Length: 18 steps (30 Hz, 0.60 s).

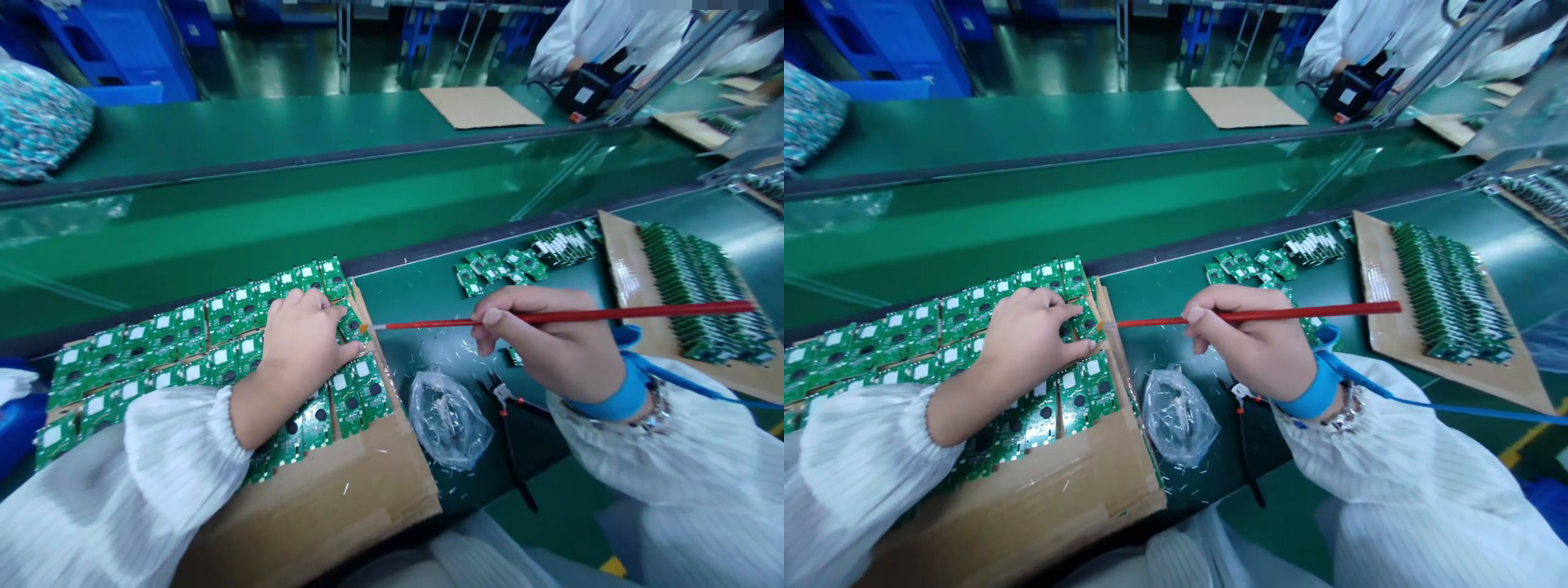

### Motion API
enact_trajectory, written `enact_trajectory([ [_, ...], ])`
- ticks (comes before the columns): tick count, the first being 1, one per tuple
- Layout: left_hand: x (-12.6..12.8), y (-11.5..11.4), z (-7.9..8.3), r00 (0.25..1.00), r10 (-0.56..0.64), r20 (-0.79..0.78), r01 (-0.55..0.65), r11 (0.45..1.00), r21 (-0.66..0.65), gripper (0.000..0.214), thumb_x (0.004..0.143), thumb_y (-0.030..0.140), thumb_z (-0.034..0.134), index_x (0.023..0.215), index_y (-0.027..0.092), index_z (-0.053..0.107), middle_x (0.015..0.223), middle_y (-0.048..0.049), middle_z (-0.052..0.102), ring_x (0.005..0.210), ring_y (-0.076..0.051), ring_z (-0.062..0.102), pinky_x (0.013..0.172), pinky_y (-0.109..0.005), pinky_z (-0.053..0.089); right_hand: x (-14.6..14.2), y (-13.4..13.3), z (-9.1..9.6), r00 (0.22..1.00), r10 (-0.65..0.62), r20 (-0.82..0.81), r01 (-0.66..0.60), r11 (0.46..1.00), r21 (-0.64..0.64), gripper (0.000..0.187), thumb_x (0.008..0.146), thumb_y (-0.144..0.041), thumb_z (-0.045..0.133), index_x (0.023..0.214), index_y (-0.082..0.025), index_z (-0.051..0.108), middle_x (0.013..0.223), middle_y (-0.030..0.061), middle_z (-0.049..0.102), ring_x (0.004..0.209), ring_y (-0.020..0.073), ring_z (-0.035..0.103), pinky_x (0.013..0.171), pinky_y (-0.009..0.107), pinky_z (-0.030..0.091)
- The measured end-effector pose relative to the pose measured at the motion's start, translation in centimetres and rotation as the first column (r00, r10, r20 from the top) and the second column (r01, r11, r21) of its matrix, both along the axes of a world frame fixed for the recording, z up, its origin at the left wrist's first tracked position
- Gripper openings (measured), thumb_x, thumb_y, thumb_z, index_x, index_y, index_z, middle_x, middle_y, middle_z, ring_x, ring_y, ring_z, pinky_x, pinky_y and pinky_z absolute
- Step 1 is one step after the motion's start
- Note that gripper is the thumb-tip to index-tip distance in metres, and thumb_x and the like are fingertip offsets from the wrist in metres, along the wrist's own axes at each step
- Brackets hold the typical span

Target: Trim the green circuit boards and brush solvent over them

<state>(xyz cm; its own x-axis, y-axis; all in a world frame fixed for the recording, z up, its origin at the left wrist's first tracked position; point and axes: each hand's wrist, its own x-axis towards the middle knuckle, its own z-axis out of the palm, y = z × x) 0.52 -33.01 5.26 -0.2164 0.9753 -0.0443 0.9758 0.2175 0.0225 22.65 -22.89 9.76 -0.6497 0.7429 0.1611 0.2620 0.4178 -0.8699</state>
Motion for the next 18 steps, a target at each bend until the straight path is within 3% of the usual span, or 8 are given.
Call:
enact_trajectory([
  [5, 0.0, -0.6, 0.7, 0.999, 0.006, 0.038, -0.006, 1.0, -0.009, 0.045, 0.07, 0.052, 0.067, 0.101, 0.02, 0.071, 0.096, -0.0078, 0.064, 0.093, -0.029, 0.054, 0.078, -0.039, 0.039, 1.6, -0.2, 0.0, 0.992, -0.053, -0.117, 0.044, 0.996, -0.078, 0.014, 0.082, -0.028, 0.062, 0.07, -0.021, 0.064, 0.057, -0.0008, 0.062, 0.046, 0.0126, 0.058, 0.044, 0.026, 0.048],
  [10, 1.9, -3.5, 1.6, 0.996, -0.088, 0.027, 0.089, 0.996, -0.007, 0.044, 0.068, 0.055, 0.067, 0.1, 0.025, 0.071, 0.096, -0.0062, 0.063, 0.089, -0.027, 0.053, 0.076, -0.038, 0.037, 3.9, -2.1, -0.1, 0.993, -0.055, -0.101, 0.04, 0.988, -0.146, 0.01, 0.084, -0.028, 0.062, 0.075, -0.026, 0.067, 0.059, -0.0017, 0.062, 0.048, 0.0122, 0.059, 0.046, 0.026, 0.046],
  [14, 3.7, -5.0, 1.3, 0.986, -0.162, 0.046, 0.164, 0.985, -0.057, 0.041, 0.069, 0.052, 0.067, 0.099, 0.025, 0.07, 0.097, -0.0065, 0.062, 0.09, -0.027, 0.052, 0.077, -0.038, 0.037, 5.4, -4.3, -0.5, 0.99, -0.082, -0.111, 0.059, 0.978, -0.2, 0.008, 0.083, -0.029, 0.063, 0.078, -0.029, 0.068, 0.061, -0.0018, 0.062, 0.046, 0.0124, 0.058, 0.043, 0.026, 0.045],
  [18, 4.1, -4.7, 0.6, 0.988, -0.141, 0.066, 0.145, 0.987, -0.068, 0.037, 0.07, 0.046, 0.067, 0.099, 0.024, 0.07, 0.096, -0.0064, 0.063, 0.089, -0.026, 0.053, 0.074, -0.038, 0.037, 6.0, -5.7, -1.3, 0.992, -0.082, -0.092, 0.062, 0.978, -0.198, 0.011, 0.084, -0.024, 0.061, 0.079, -0.029, 0.068, 0.063, -0.0016, 0.063, 0.049, 0.0132, 0.06, 0.044, 0.026, 0.047],
])
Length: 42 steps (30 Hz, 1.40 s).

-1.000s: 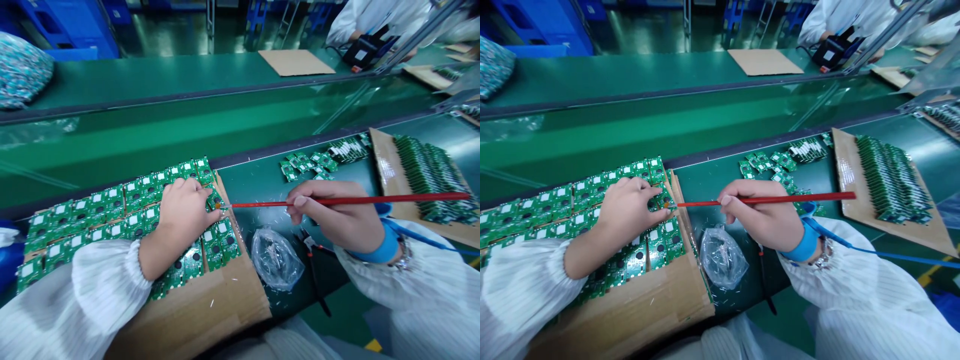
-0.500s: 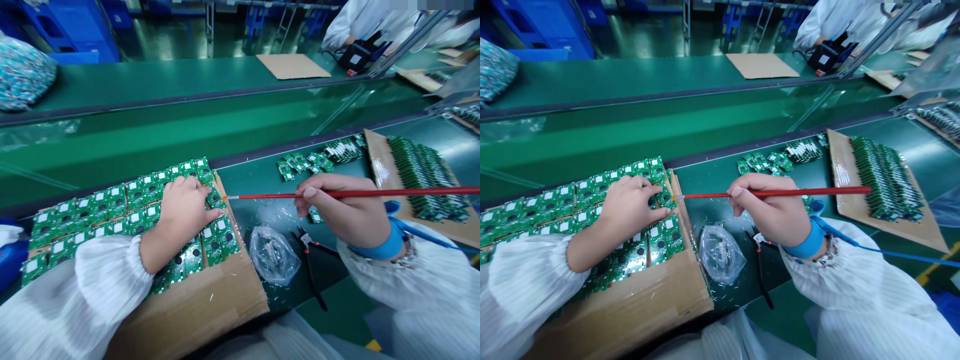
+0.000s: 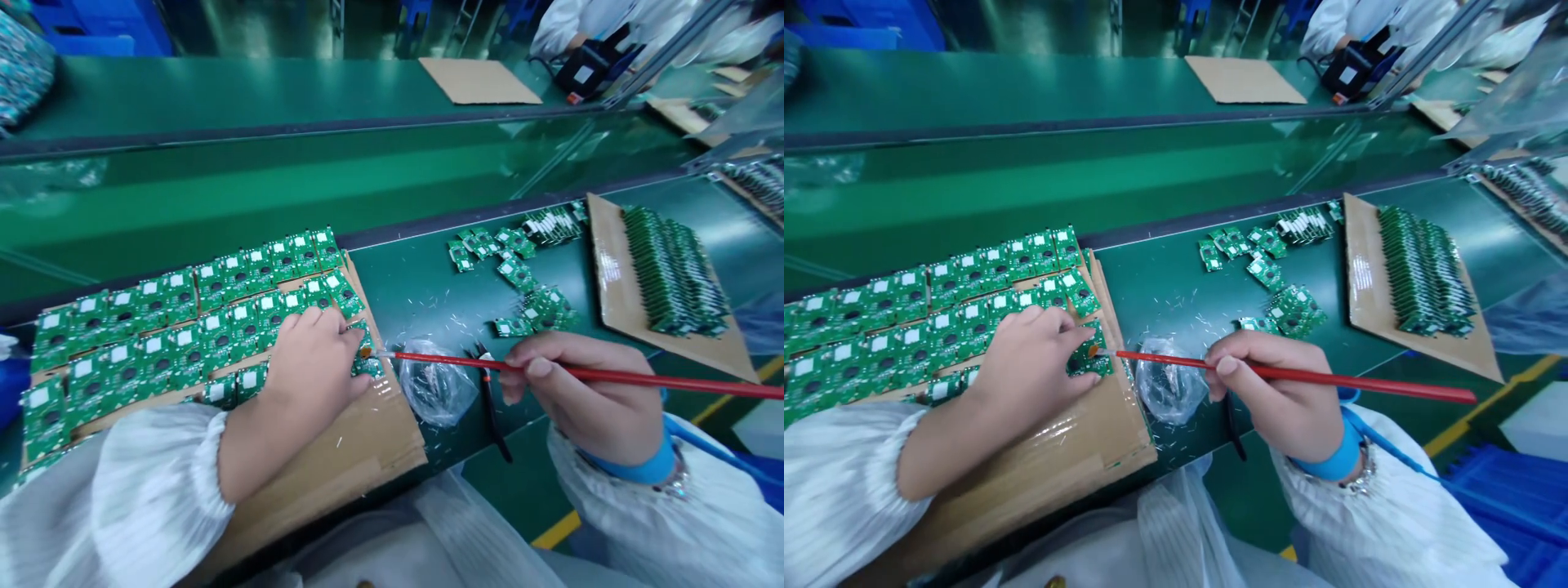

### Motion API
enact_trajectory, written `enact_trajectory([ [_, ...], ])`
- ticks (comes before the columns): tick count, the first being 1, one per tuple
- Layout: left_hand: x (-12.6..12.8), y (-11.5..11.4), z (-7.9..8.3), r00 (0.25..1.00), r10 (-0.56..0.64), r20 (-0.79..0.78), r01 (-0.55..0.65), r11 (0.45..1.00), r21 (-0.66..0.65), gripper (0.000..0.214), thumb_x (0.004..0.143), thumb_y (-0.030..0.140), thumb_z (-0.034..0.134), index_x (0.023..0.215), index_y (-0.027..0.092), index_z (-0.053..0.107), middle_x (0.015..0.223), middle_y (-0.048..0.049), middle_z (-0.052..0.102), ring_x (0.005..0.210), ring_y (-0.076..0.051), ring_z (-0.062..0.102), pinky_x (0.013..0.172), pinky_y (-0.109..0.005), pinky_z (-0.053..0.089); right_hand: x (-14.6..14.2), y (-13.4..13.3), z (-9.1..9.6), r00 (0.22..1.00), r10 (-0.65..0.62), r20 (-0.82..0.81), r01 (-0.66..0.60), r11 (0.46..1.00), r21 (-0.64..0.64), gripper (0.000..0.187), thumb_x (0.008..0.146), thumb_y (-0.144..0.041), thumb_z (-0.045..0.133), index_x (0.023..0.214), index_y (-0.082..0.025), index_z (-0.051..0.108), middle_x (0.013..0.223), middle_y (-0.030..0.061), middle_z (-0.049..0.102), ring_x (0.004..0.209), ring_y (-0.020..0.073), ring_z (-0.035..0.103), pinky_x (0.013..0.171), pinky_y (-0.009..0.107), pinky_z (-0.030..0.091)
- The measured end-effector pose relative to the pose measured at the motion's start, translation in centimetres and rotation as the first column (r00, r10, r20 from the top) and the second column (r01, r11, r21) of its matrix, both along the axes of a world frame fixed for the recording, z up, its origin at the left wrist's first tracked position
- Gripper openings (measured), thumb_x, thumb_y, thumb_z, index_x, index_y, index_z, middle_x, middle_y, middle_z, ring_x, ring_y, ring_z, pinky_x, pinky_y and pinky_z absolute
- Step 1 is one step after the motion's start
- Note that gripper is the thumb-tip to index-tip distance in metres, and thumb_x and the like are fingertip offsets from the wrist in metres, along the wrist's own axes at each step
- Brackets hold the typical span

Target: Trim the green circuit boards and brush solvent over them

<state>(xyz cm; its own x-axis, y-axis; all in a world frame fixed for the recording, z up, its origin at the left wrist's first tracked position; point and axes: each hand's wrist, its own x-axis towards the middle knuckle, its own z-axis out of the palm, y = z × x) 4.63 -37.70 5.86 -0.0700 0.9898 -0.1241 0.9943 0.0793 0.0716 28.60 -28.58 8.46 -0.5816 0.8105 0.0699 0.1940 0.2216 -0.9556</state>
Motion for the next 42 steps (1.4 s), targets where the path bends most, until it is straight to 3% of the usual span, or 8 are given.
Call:
enact_trajectory([
  [7, -0.2, 0.3, 0.2, 1.0, -0.002, 0.008, 0.002, 1.0, -0.007, 0.036, 0.071, 0.043, 0.065, 0.098, 0.022, 0.072, 0.096, -0.0076, 0.065, 0.089, -0.028, 0.056, 0.071, -0.038, 0.04, -0.5, -0.7, -0.9, 1.0, 0.012, -0.001, -0.012, 0.994, 0.111, 0.012, 0.085, -0.019, 0.058, 0.076, -0.022, 0.065, 0.06, -0.0015, 0.063, 0.049, 0.0117, 0.06, 0.046, 0.023, 0.047],
  [17, -0.2, 0.2, 0.2, 1.0, -0.013, -0.019, 0.014, 1.0, 0.008, 0.039, 0.07, 0.045, 0.067, 0.099, 0.021, 0.072, 0.096, -0.0086, 0.065, 0.09, -0.03, 0.057, 0.071, -0.04, 0.041, -0.7, -1.1, 0.9, 0.977, 0.122, 0.174, -0.168, 0.945, 0.28, 0.015, 0.085, -0.018, 0.055, 0.072, -0.019, 0.062, 0.055, -0.0018, 0.063, 0.046, 0.0101, 0.06, 0.046, 0.02, 0.048],
  [22, -0.1, 0.3, 0.1, 0.999, -0.021, -0.028, 0.021, 1.0, 0.015, 0.038, 0.07, 0.046, 0.067, 0.098, 0.02, 0.072, 0.096, -0.0093, 0.064, 0.09, -0.031, 0.057, 0.072, -0.041, 0.041, -0.2, -1.3, 1.1, 0.982, 0.071, 0.174, -0.121, 0.949, 0.291, 0.018, 0.086, -0.018, 0.055, 0.069, -0.019, 0.061, 0.054, -0.0017, 0.062, 0.045, 0.0092, 0.058, 0.045, 0.019, 0.047],
  [29, -0.4, -0.5, 0.8, 1.0, -0.017, -0.024, 0.017, 1.0, 0.019, 0.049, 0.068, 0.05, 0.07, 0.108, 0.021, 0.069, 0.098, -0.009, 0.064, 0.09, -0.03, 0.056, 0.072, -0.04, 0.041, 0.8, -1.9, 0.8, 1.0, -0.012, 0.007, 0.01, 0.981, 0.194, 0.012, 0.084, -0.017, 0.058, 0.076, -0.021, 0.066, 0.059, -0.002, 0.063, 0.045, 0.0108, 0.06, 0.04, 0.021, 0.046],
  [33, -1.0, -1.7, 1.2, 0.999, -0.001, -0.052, 0.001, 1.0, 0.007, 0.052, 0.066, 0.052, 0.069, 0.108, 0.02, 0.069, 0.098, -0.0096, 0.064, 0.088, -0.03, 0.056, 0.072, -0.04, 0.041, 0.0, -2.3, 0.5, 0.999, 0.026, -0.028, -0.021, 0.985, 0.171, 0.012, 0.085, -0.017, 0.058, 0.077, -0.022, 0.066, 0.061, -0.0024, 0.063, 0.047, 0.011, 0.06, 0.042, 0.022, 0.048],
  [42, -1.0, -2.2, 0.3, 0.998, 0.023, -0.061, -0.021, 0.999, 0.039, 0.042, 0.069, 0.045, 0.065, 0.1, 0.018, 0.072, 0.096, -0.0103, 0.064, 0.088, -0.03, 0.055, 0.071, -0.04, 0.041, -3.0, -2.8, 0.8, 0.987, 0.098, 0.124, -0.133, 0.936, 0.326, 0.016, 0.085, -0.016, 0.053, 0.072, -0.02, 0.061, 0.055, -0.0025, 0.062, 0.048, 0.0096, 0.059, 0.047, 0.02, 0.048],
])
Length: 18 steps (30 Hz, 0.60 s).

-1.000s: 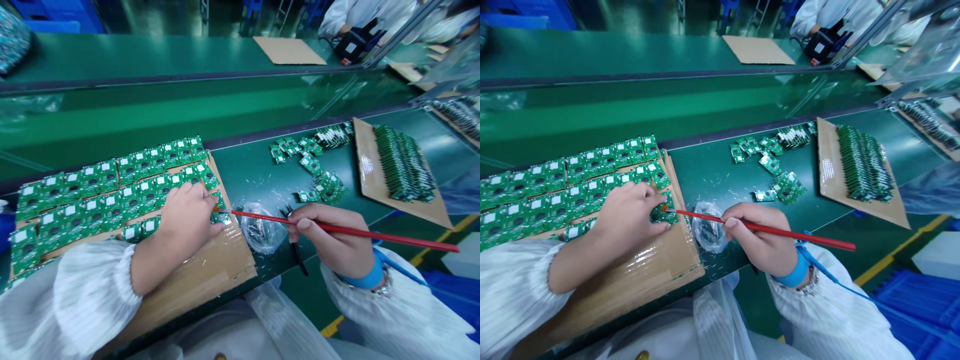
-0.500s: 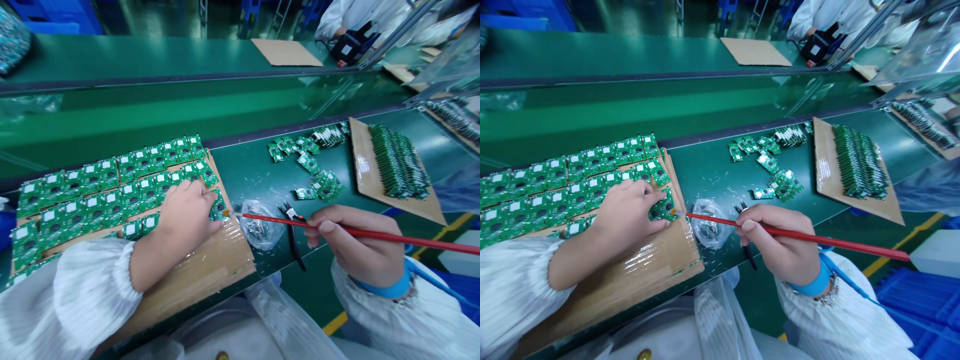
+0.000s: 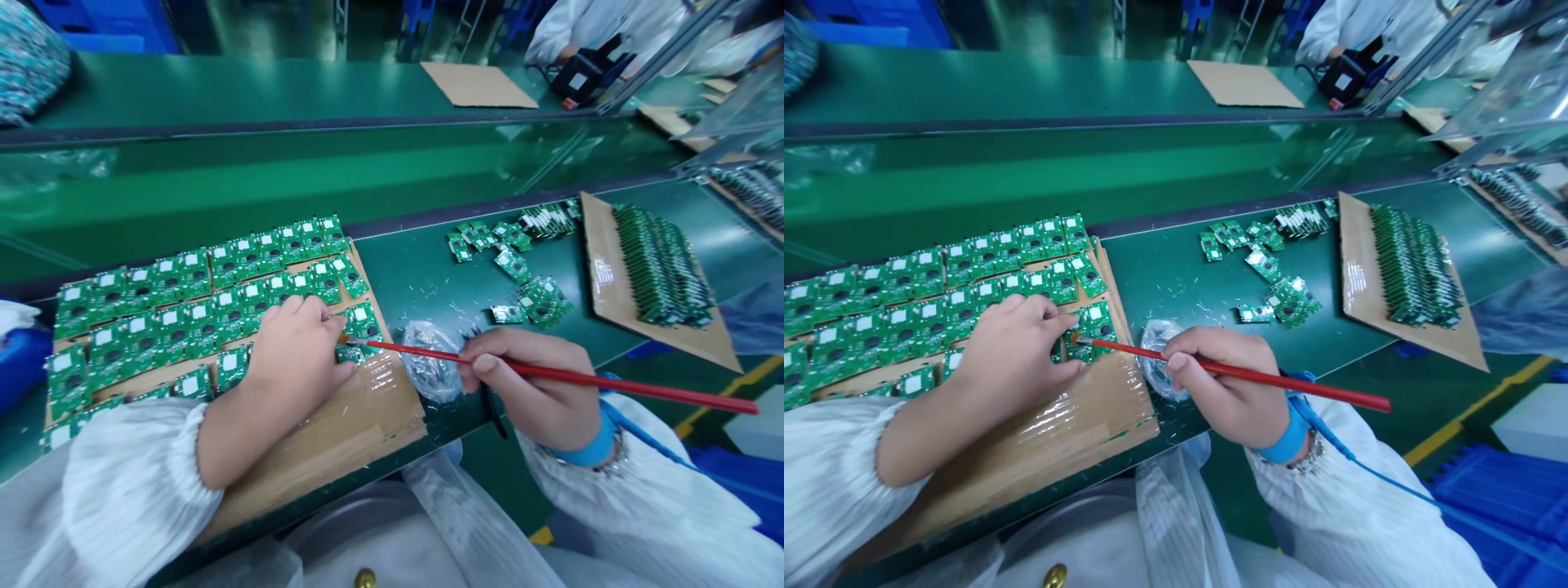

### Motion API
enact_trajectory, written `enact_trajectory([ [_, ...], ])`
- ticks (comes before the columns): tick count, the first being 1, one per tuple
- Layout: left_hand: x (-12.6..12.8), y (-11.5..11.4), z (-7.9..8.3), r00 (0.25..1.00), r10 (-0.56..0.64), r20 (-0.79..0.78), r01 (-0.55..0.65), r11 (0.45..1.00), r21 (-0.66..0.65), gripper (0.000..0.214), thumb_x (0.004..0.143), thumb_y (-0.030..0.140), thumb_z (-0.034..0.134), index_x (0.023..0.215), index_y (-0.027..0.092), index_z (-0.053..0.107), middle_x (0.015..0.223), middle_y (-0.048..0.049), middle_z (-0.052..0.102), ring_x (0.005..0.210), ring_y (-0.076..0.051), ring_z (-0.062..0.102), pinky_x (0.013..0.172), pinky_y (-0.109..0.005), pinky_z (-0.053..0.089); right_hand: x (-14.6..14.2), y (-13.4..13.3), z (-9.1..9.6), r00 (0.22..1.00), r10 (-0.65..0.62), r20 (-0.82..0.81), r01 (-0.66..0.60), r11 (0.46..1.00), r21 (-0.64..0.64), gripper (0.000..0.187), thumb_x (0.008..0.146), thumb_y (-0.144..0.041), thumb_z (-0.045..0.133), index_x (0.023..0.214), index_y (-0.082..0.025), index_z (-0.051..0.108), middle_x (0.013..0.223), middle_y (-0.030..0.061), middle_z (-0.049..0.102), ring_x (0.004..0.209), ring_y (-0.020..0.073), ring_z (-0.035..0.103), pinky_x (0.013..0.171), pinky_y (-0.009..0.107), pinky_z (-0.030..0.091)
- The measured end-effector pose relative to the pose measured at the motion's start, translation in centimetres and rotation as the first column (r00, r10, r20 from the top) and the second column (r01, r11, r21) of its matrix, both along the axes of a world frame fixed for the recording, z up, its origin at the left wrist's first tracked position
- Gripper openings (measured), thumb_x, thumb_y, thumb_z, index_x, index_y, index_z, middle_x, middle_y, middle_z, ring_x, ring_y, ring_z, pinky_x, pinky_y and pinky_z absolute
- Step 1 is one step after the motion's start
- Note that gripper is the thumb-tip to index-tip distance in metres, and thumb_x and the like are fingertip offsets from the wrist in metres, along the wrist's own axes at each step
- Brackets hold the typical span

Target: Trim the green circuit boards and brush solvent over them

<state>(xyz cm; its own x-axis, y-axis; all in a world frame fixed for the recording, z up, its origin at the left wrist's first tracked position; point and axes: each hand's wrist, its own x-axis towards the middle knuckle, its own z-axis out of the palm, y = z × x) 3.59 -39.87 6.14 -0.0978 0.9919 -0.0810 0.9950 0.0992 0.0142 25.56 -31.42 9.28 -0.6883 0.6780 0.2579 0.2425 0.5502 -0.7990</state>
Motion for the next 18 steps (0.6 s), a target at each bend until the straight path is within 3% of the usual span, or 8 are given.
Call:
enact_trajectory([
  [9, -0.1, -0.1, -0.1, 1.0, -0.019, -0.002, 0.019, 1.0, 0.009, 0.036, 0.071, 0.044, 0.064, 0.096, 0.018, 0.072, 0.094, -0.0098, 0.064, 0.088, -0.029, 0.055, 0.071, -0.039, 0.039, 0.5, -0.4, 1.1, 0.991, 0.094, 0.092, -0.103, 0.991, 0.091, 0.016, 0.083, -0.012, 0.052, 0.072, -0.019, 0.06, 0.055, -0.002, 0.063, 0.048, 0.0087, 0.06, 0.046, 0.017, 0.048],
  [18, -0.2, 0.2, 0.2, 1.0, -0.018, 0.018, 0.019, 0.999, -0.031, 0.038, 0.072, 0.044, 0.064, 0.1, 0.019, 0.072, 0.097, -0.0103, 0.064, 0.09, -0.03, 0.055, 0.073, -0.04, 0.04, 1.9, -0.7, 1.0, 0.999, -0.032, 0.027, 0.032, 0.999, 0.02, 0.017, 0.086, -0.018, 0.054, 0.071, -0.023, 0.062, 0.057, -0.0015, 0.063, 0.047, 0.012, 0.06, 0.043, 0.022, 0.049],
])
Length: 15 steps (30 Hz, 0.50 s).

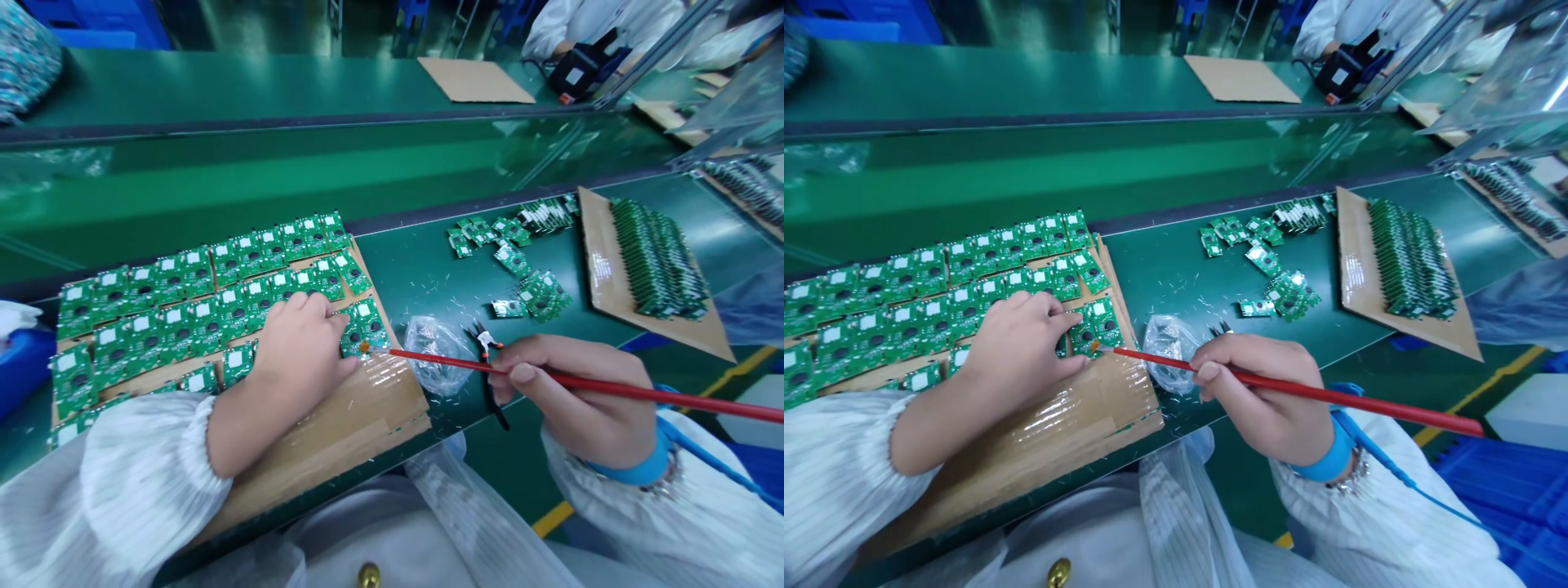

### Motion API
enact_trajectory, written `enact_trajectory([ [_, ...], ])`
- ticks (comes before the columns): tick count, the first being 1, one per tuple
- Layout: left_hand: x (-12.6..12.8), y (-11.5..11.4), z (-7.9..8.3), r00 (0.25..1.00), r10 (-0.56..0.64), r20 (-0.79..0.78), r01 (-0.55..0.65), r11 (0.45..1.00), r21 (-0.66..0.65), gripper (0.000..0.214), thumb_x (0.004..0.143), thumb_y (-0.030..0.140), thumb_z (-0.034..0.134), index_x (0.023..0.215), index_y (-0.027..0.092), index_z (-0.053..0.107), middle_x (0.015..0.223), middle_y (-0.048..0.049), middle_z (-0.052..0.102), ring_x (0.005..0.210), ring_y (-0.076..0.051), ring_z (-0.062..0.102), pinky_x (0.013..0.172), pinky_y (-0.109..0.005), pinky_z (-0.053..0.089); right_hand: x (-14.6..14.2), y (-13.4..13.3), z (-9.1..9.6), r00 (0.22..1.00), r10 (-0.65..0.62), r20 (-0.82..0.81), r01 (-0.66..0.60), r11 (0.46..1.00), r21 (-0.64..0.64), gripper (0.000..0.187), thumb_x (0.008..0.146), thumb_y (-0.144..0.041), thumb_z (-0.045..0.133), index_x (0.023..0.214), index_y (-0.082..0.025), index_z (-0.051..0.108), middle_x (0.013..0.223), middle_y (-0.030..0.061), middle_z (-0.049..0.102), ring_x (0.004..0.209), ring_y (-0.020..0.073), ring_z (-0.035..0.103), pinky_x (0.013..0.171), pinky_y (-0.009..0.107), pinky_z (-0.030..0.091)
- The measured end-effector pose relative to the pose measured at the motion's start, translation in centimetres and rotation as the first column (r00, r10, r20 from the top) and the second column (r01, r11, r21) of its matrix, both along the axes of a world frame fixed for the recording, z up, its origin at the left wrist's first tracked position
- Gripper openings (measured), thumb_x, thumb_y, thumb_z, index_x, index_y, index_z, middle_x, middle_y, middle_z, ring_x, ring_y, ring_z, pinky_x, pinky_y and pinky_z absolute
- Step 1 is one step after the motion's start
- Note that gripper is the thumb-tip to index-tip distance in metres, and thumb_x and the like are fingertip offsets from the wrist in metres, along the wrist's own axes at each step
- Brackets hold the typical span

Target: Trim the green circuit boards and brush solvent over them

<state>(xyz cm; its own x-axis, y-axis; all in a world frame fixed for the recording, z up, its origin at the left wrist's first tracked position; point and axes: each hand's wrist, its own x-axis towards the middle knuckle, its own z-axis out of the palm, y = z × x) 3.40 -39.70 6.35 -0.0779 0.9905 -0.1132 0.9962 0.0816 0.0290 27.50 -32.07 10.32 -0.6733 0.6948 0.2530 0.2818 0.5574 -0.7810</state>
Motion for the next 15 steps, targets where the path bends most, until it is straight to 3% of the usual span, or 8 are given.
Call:
enact_trajectory([
  [5, -0.7, -1.0, 0.7, 1.0, 0.006, -0.018, -0.006, 1.0, -0.005, 0.048, 0.07, 0.047, 0.064, 0.109, 0.019, 0.069, 0.1, -0.011, 0.064, 0.089, -0.031, 0.056, 0.072, -0.04, 0.041, 0.1, -0.1, -0.1, 0.999, 0.001, -0.05, -0.004, 0.999, -0.053, 0.011, 0.084, -0.018, 0.056, 0.081, -0.027, 0.063, 0.061, -0.0015, 0.065, 0.05, 0.0133, 0.061, 0.044, 0.023, 0.05],
  [12, -2.3, -3.2, 1.0, 0.995, 0.048, -0.084, -0.05, 0.998, -0.025, 0.054, 0.069, 0.049, 0.065, 0.113, 0.02, 0.068, 0.101, -0.0115, 0.064, 0.089, -0.031, 0.056, 0.072, -0.04, 0.041, -2.6, -0.8, 0.4, 0.972, 0.235, -0.022, -0.231, 0.967, 0.107, 0.015, 0.077, -0.008, 0.057, 0.082, -0.021, 0.062, 0.068, 0.0021, 0.068, 0.062, 0.0134, 0.065, 0.056, 0.022, 0.054],
  [15, -2.4, -3.3, 0.8, 0.996, 0.051, -0.067, -0.054, 0.998, -0.042, 0.055, 0.07, 0.05, 0.064, 0.115, 0.02, 0.066, 0.102, -0.0115, 0.064, 0.092, -0.031, 0.055, 0.075, -0.041, 0.04, -3.6, -1.1, 0.5, 0.961, 0.277, -0.007, -0.273, 0.951, 0.145, 0.016, 0.076, -0.006, 0.055, 0.082, -0.02, 0.063, 0.07, 0.0039, 0.069, 0.064, 0.013, 0.066, 0.059, 0.021, 0.055],
])
